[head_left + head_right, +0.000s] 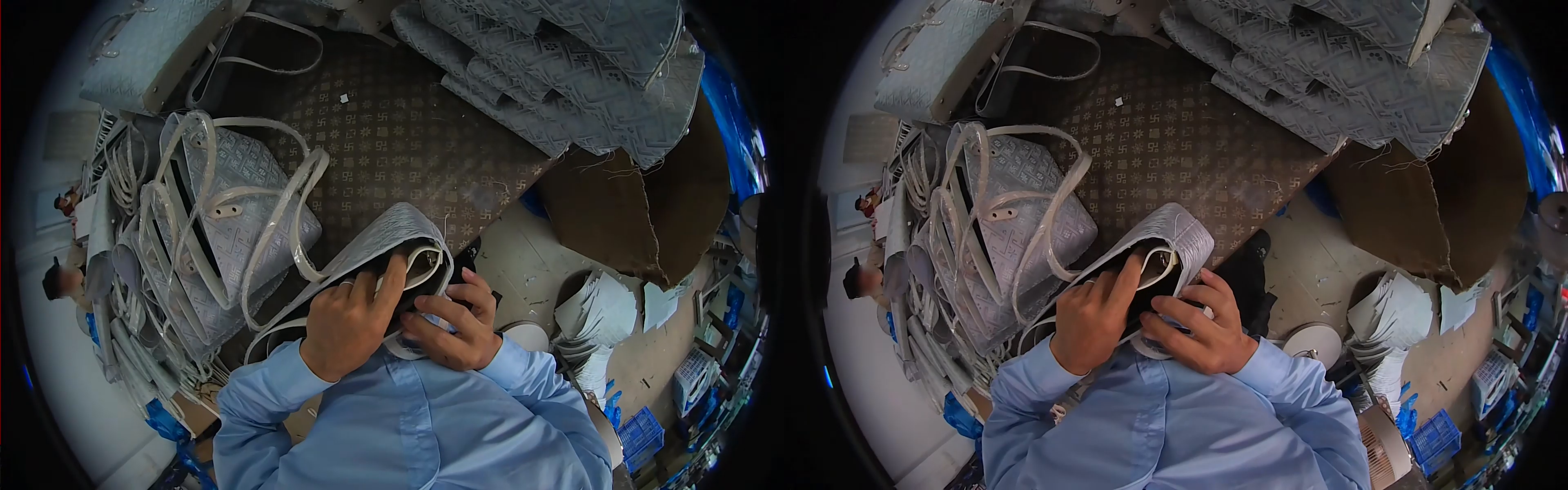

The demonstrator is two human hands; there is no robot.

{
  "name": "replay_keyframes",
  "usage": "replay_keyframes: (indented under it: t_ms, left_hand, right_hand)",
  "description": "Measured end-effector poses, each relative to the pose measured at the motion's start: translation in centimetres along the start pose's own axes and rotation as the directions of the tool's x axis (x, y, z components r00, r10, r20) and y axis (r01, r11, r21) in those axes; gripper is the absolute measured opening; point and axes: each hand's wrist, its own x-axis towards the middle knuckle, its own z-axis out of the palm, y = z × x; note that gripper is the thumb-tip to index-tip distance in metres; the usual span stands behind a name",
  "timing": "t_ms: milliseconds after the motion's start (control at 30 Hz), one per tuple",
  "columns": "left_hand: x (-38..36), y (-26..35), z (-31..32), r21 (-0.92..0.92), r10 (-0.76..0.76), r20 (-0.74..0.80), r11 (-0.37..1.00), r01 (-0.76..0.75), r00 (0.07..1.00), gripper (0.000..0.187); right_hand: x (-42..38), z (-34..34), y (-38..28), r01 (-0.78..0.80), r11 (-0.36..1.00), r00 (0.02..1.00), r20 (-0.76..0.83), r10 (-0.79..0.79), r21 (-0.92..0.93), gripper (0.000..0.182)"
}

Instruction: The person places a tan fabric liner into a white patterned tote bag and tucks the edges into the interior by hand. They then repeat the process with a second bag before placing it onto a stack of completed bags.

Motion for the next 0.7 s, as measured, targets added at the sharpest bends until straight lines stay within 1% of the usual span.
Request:
replay_keyframes:
  t_ms: [133,200,233,300,333,367,433,467,500,567,700]
  left_hand:
    - [0.3,0.1,-0.2,-0.01,-0.008,0.011,1.0,0.008,1.0,0.045]
    - [0.4,0.0,0.1,-0.011,-0.014,0.003,1.0,0.014,1.0,0.045]
    - [0.4,-0.1,0.1,-0.014,-0.021,-0.006,1.0,0.021,1.0,0.045]
    - [0.5,0.0,0.0,-0.003,-0.027,0.004,1.0,0.027,1.0,0.045]
    - [0.6,0.0,-0.1,0.006,-0.037,0.019,0.999,0.037,0.999,0.044]
    - [0.6,0.0,-0.1,0.011,-0.033,0.022,0.999,0.033,0.999,0.044]
    - [0.7,0.1,0.1,0.016,-0.059,-0.016,0.998,0.059,0.998,0.042]
    - [0.7,0.1,0.1,0.017,-0.055,-0.009,0.998,0.055,0.998,0.042]
    - [0.8,0.0,0.0,0.019,-0.053,-0.008,0.998,0.053,0.999,0.041]
    - [1.1,-0.1,-0.1,0.022,-0.049,0.001,0.999,0.049,0.999,0.039]
    - [1.0,-0.1,-0.2,0.034,-0.035,0.03,0.999,0.034,0.999,0.037]
  right_hand:
    - [0.2,-0.1,0.1,0.011,1.0,1.0,-0.002,-0.011,0.019,0.025]
    - [0.3,-0.3,0.3,-0.021,0.991,1.0,0.013,0.019,0.13,0.027]
    - [0.4,-0.5,0.6,-0.018,0.992,1.0,0.009,0.017,0.128,0.027]
    - [1.0,-0.9,1.1,-0.129,0.974,0.986,-0.081,0.146,0.189,0.037]
    - [1.7,-1.3,1.2,-0.319,0.905,0.937,-0.053,0.347,0.282,0.046]
    - [2.7,-1.5,1.7,-0.32,0.904,0.935,-0.059,0.35,0.285,0.046]
    - [4.5,-1.3,3.0,-0.512,0.769,0.857,0.169,0.487,0.381,0.05]
    - [4.7,-1.0,3.1,-0.535,0.761,0.845,0.256,0.47,0.368,0.047]
    - [4.6,-1.0,3.2,-0.541,0.756,0.841,0.257,0.476,0.369,0.047]
    - [4.5,-0.8,3.3,-0.528,0.731,0.849,0.243,0.469,0.433,0.044]
    - [4.9,-1.0,3.1,-0.531,0.729,0.846,0.218,0.487,0.431,0.04]
